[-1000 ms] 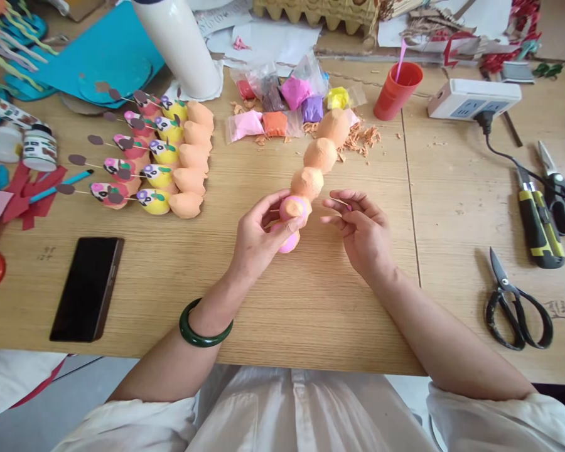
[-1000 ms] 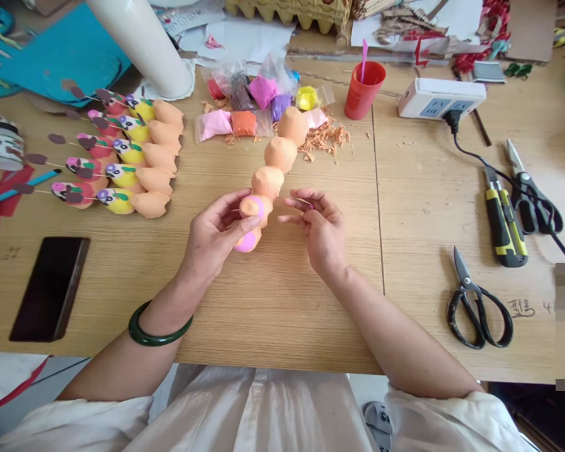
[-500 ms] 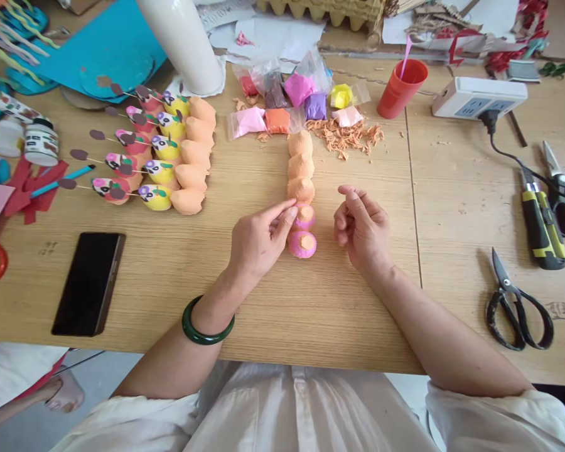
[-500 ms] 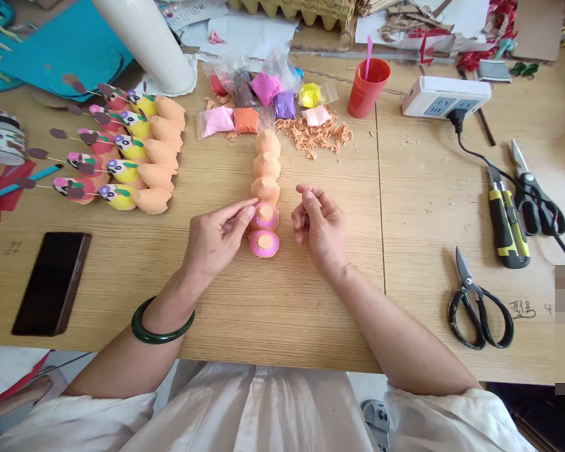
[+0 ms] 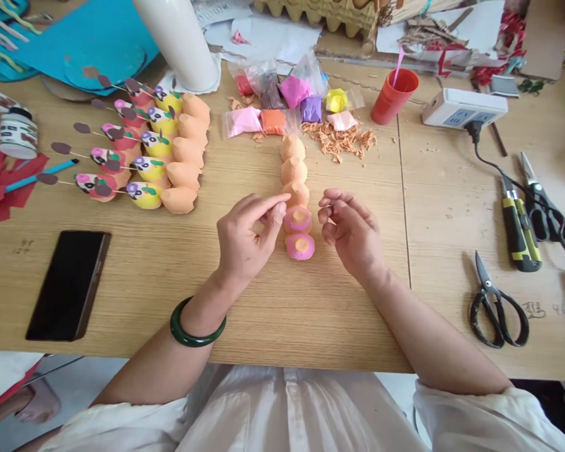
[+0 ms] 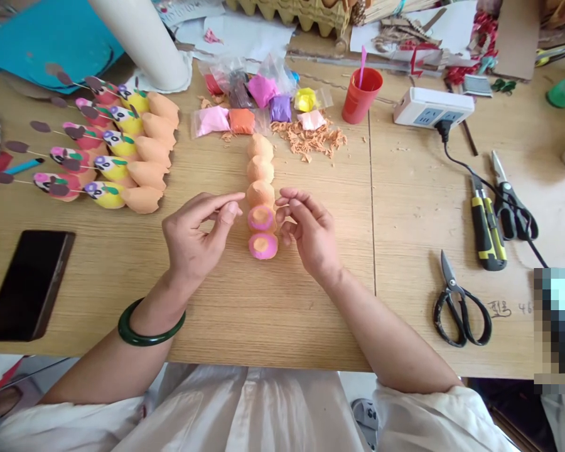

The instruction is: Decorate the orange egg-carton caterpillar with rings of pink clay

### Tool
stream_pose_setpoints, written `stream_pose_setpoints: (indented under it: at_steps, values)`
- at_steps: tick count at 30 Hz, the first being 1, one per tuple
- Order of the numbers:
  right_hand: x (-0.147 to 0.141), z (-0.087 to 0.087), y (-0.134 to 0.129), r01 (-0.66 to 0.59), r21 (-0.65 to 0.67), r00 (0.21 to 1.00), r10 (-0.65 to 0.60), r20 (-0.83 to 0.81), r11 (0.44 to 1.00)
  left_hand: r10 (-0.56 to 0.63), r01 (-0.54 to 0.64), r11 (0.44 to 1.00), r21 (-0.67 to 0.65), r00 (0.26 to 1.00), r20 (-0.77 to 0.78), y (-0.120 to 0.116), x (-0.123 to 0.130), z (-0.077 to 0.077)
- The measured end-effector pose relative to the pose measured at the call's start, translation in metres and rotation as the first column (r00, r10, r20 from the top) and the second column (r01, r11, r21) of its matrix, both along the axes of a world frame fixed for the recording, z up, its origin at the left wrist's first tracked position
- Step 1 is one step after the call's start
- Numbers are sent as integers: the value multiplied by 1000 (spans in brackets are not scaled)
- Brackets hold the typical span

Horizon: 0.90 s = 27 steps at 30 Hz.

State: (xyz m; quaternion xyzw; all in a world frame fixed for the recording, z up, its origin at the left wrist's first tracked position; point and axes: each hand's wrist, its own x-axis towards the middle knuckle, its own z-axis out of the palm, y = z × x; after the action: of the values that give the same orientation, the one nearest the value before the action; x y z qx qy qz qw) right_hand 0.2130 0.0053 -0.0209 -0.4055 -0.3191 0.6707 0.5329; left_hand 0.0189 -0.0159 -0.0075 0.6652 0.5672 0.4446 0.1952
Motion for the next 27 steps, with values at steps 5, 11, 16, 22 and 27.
stream_pose_setpoints:
  at_steps: [5, 11, 16, 22, 27]
  values:
    - [-1, 7, -1, -53, 21, 995, 55, -84, 998, -73, 90, 977, 195, 993, -92, -5, 9, 3]
    - [-8, 18, -18, -195, 87, 976, 202, -80, 977, -24, 98, 911, 401, 983, -185, -5, 14, -8]
    - [-13, 16, -26, -284, 138, 957, 290, -19, 949, 4, 78, 909, 409, 981, -194, -2, 16, -13]
    - [-11, 4, -26, -228, 153, 973, 231, -2, 961, -25, 56, 898, 436, 997, -79, -1, 19, -14]
    - [-13, -3, -27, -46, 340, 965, -46, 258, 939, -35, -9, 953, 303, 990, 140, -3, 20, -12]
